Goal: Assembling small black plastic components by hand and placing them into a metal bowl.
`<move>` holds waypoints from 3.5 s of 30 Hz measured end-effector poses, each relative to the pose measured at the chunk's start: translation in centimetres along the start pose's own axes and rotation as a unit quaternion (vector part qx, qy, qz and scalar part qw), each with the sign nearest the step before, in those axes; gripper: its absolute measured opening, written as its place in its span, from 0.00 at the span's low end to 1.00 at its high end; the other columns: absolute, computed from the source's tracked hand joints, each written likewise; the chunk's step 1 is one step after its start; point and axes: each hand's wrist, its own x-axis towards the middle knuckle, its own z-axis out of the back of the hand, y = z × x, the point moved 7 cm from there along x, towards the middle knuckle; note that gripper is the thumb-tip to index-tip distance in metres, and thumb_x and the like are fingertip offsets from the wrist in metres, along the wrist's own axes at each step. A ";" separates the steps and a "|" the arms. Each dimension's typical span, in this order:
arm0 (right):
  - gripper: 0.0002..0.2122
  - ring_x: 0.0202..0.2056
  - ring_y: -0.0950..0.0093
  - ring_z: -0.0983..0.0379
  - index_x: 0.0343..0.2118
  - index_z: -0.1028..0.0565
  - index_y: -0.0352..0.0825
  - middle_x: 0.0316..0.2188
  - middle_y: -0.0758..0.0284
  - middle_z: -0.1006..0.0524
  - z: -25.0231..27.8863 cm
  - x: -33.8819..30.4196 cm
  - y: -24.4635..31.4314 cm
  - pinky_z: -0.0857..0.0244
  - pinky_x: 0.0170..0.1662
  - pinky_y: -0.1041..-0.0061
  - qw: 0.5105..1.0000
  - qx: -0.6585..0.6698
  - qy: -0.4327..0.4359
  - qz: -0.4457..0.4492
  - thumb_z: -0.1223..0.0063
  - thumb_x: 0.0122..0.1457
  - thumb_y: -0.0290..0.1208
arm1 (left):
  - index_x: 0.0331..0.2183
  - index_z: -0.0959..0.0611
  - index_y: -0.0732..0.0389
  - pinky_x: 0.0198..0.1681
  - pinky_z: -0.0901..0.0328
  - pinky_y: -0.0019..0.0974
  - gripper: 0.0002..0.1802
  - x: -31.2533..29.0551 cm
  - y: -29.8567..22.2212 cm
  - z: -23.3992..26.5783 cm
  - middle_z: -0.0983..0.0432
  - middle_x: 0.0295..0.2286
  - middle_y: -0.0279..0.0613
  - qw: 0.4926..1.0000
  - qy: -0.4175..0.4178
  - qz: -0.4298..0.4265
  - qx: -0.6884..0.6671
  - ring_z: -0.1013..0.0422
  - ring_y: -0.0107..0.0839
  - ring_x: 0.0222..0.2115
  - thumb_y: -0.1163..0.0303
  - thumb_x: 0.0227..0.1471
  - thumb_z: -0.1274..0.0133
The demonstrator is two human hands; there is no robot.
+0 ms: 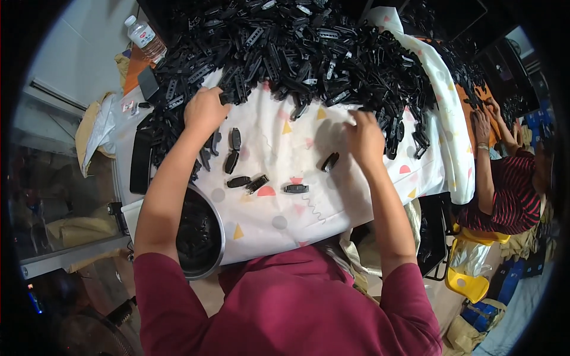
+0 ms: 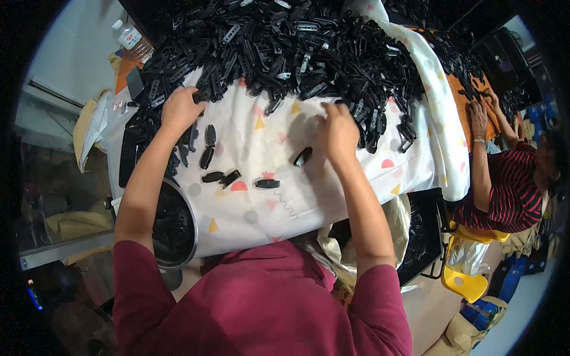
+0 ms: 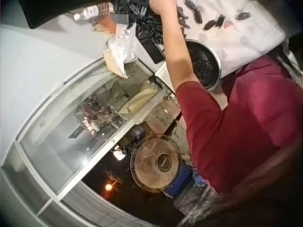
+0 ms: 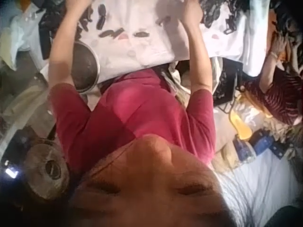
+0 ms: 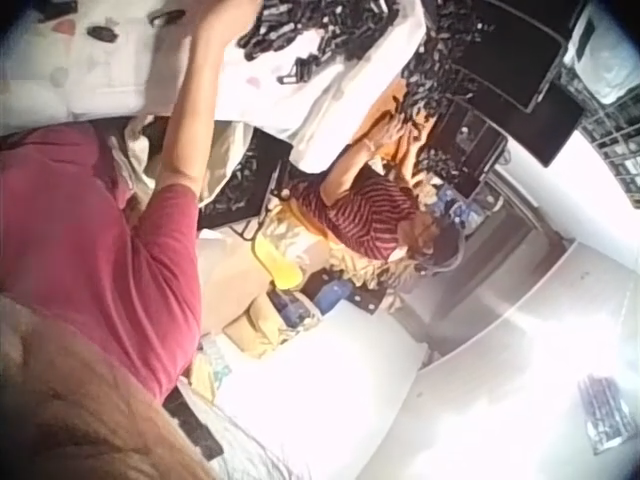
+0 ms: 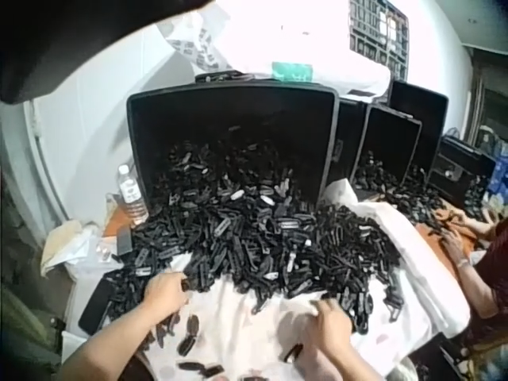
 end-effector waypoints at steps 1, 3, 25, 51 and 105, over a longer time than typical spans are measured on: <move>0.13 0.35 0.62 0.29 0.39 0.26 0.38 0.33 0.62 0.29 -0.2 1.0 -0.6 0.35 0.36 0.68 1.000 -0.027 -0.011 0.005 0.47 0.48 0.27 | 0.33 0.20 0.60 0.37 0.33 0.43 0.18 0.5 0.5 -0.5 0.28 0.36 0.47 0.998 0.022 0.024 0.047 0.29 0.45 0.35 0.63 0.36 0.42; 0.13 0.35 0.63 0.30 0.39 0.26 0.39 0.33 0.62 0.29 -0.8 3.1 -1.7 0.35 0.36 0.68 0.998 -0.055 -0.022 0.007 0.47 0.47 0.27 | 0.33 0.20 0.60 0.37 0.33 0.43 0.17 0.9 -0.6 -0.6 0.28 0.36 0.48 0.997 0.039 0.011 0.065 0.29 0.46 0.35 0.64 0.36 0.43; 0.14 0.24 0.61 0.30 0.32 0.34 0.36 0.23 0.62 0.27 0.7 1.5 3.4 0.36 0.26 0.66 0.982 -0.060 -0.033 0.175 0.44 0.48 0.38 | 0.32 0.24 0.60 0.28 0.35 0.31 0.15 -6.9 -7.0 -3.0 0.27 0.24 0.32 0.746 0.307 0.095 -0.583 0.31 0.23 0.24 0.68 0.40 0.39; 0.13 0.26 0.78 0.29 0.35 0.24 0.30 0.26 0.66 0.26 6.0 -4.0 8.5 0.33 0.27 0.81 0.915 0.320 0.079 0.233 0.40 0.43 0.19 | 0.39 0.25 0.59 0.29 0.37 0.27 0.19 -9.4 -11.0 -1.1 0.25 0.31 0.36 0.611 0.414 0.042 -0.673 0.32 0.22 0.26 0.63 0.44 0.41; 0.12 0.36 0.61 0.31 0.36 0.26 0.35 0.34 0.61 0.27 -1.1 -0.5 3.2 0.36 0.38 0.69 0.989 0.022 0.092 0.115 0.49 0.45 0.22 | 0.33 0.22 0.61 0.43 0.39 0.39 0.21 -14.1 0.1 6.7 0.29 0.34 0.44 0.970 0.111 -0.199 -0.081 0.34 0.43 0.39 0.62 0.33 0.39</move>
